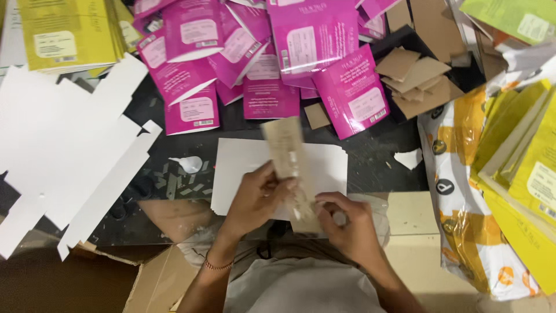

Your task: The person assembles small pink boxes by applying glue to a cardboard strip, folding the box, and pressing the edges to secure them. The process is repeated for multiple boxes on a cluttered work surface.

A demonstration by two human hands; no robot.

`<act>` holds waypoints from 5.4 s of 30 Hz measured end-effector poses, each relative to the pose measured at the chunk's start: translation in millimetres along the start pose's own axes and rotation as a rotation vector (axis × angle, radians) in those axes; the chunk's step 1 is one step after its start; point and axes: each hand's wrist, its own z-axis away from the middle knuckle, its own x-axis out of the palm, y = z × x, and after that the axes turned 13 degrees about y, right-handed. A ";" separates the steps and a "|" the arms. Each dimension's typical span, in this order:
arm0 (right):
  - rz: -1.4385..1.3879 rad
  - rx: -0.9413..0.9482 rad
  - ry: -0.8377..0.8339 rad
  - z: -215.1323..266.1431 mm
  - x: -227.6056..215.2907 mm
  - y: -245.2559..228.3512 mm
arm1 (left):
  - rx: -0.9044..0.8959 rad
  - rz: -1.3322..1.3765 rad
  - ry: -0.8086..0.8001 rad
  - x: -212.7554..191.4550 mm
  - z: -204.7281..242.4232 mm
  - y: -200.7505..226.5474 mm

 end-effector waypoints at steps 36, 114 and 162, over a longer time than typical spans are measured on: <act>-0.176 -0.262 -0.009 -18.5 19.9 3.9 | -0.050 -0.356 0.205 4.3 0.9 15.7; 0.310 -0.176 -0.280 -43.6 -7.0 -9.7 | 0.244 -0.432 -0.104 -44.3 19.6 -1.8; 0.321 -0.209 -0.253 -41.3 -7.2 -5.3 | 0.290 -0.365 0.440 -60.8 -33.6 -17.9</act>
